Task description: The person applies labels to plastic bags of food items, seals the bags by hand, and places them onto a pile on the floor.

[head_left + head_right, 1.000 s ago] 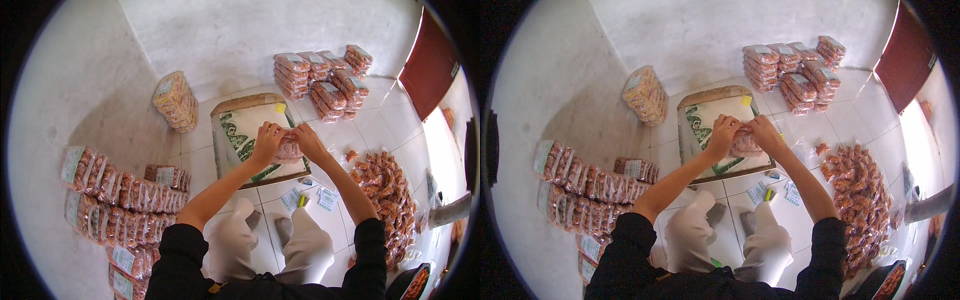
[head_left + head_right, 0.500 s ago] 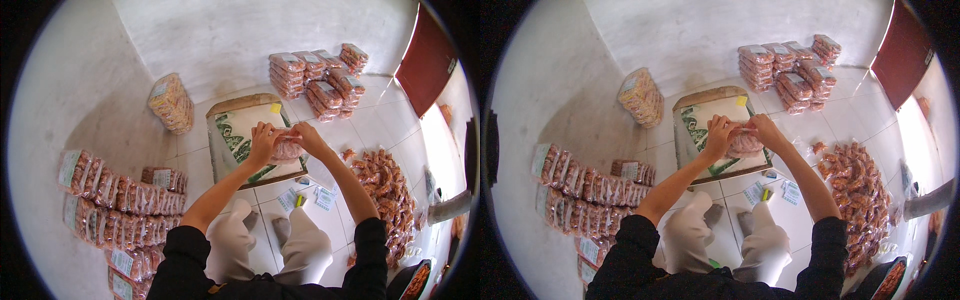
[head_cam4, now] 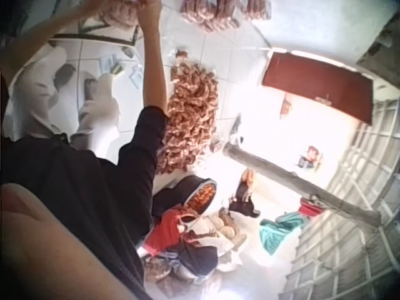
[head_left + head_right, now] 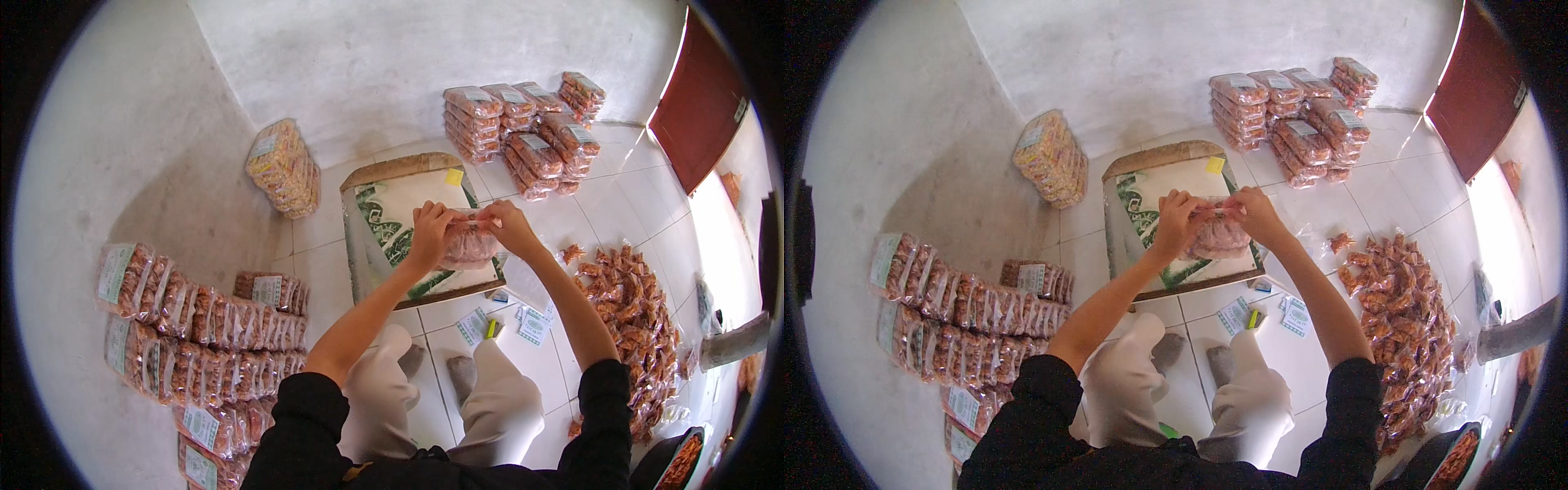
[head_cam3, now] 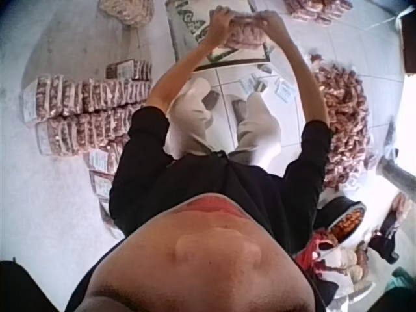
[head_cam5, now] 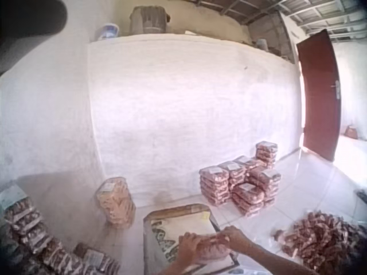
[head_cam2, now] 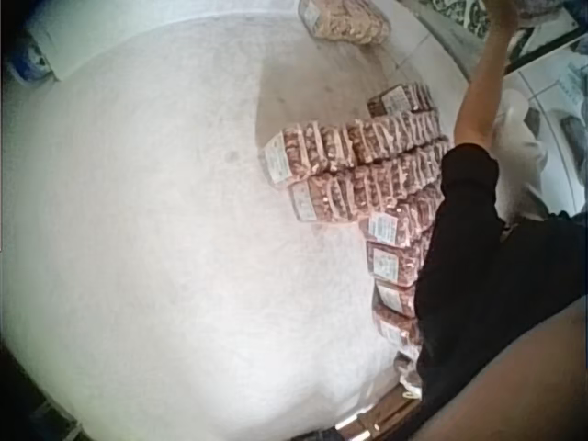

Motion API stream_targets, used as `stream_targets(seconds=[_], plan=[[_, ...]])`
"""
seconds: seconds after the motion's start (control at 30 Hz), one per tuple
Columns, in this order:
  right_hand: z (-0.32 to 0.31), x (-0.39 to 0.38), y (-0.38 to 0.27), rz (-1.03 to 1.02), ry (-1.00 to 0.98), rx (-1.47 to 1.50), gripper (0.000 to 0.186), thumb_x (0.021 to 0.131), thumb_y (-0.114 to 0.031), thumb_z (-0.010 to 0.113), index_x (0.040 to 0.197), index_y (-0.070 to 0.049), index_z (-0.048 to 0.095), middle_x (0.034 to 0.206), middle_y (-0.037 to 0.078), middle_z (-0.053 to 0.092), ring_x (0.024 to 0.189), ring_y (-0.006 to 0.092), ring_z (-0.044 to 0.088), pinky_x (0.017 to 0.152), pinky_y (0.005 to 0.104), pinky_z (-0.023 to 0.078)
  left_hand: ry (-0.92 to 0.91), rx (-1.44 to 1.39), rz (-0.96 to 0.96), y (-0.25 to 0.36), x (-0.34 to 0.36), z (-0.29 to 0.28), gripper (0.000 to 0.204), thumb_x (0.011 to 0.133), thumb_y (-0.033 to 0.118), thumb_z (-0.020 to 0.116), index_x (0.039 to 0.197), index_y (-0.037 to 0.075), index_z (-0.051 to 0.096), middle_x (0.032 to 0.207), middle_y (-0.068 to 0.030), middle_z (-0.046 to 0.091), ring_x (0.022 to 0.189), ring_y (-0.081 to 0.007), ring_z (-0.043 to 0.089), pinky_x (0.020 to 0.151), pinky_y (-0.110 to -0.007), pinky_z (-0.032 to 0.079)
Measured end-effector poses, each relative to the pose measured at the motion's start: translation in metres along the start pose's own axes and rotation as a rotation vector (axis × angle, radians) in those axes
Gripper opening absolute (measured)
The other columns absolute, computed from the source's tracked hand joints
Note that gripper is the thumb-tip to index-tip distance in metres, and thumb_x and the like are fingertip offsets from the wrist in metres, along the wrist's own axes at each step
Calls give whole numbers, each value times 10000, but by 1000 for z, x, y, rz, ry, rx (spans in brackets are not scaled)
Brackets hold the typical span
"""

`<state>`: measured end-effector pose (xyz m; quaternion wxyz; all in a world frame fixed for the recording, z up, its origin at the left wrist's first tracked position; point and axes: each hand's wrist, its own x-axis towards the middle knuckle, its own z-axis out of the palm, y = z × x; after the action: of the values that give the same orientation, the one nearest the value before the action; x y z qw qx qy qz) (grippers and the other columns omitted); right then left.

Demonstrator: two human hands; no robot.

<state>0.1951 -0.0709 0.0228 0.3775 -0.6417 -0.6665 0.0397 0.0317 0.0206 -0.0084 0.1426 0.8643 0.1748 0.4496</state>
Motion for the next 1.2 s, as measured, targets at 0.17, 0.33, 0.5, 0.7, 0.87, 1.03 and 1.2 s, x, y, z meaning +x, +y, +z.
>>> stream_targets(seconds=[0.17, 0.33, 0.5, 0.7, 0.87, 1.03, 1.2], plan=[[11, 1, -8, -197, 41, -65, 150, 689, -95, 692, 782, -21, 601, 812, 116, 583, 759, 263, 548, 644, 320, 454, -104, -59, -1, -5, 1, -6, 218, 746, 280, 652, 884, 114, 621, 736, -23, 532, 772, -192, 485, 727, -330, 298], [5, 3, -13, 19, -97, 51, 134, 656, -87, 673, 740, -33, 584, 716, 133, 560, 725, 301, 557, 654, 376, 449, -228, -275, -199, 0, 7, -14, 175, 741, 216, 658, 839, 87, 592, 814, -35, 585, 752, -179, 531, 782, -358, 317], [1, 3, -13, 78, -152, 124, 103, 637, -71, 679, 690, -21, 607, 661, 123, 589, 627, 251, 596, 592, 330, 469, -400, -756, -448, -3, 5, -20, 270, 791, 204, 654, 974, 52, 525, 832, -20, 553, 820, -158, 551, 825, -281, 416], [1, -6, -8, 133, -197, 183, 70, 648, -59, 654, 691, -32, 606, 682, 112, 579, 666, 260, 589, 621, 342, 463, -36, -987, -1240, -12, -69, -15, 385, 805, 412, 623, 924, 80, 470, 876, -55, 547, 803, -175, 566, 733, -295, 474], [14, -68, -34, -161, -79, 15, 88, 659, -65, 631, 690, -75, 549, 731, 101, 507, 725, 307, 523, 676, 386, 431, -472, -1437, -1520, 30, -90, -42, 388, 808, 466, 586, 872, 98, 482, 863, -68, 557, 738, -185, 581, 726, -325, 508], [51, -118, -49, -396, 100, -114, 106, 645, -42, 615, 699, -50, 524, 726, 84, 488, 725, 265, 518, 685, 390, 430, -544, -1333, -1523, 28, -120, -28, 272, 829, 245, 602, 1018, 56, 553, 851, -50, 555, 762, -138, 575, 728, -276, 522], [81, -127, -2, -389, 38, -225, 150, 615, -39, 586, 744, -48, 509, 741, 80, 458, 766, 252, 510, 692, 387, 432, -378, -1444, -1614, 12, -131, 18, 198, 815, 155, 611, 958, 24, 575, 838, -44, 557, 739, -150, 577, 751, -297, 528]])
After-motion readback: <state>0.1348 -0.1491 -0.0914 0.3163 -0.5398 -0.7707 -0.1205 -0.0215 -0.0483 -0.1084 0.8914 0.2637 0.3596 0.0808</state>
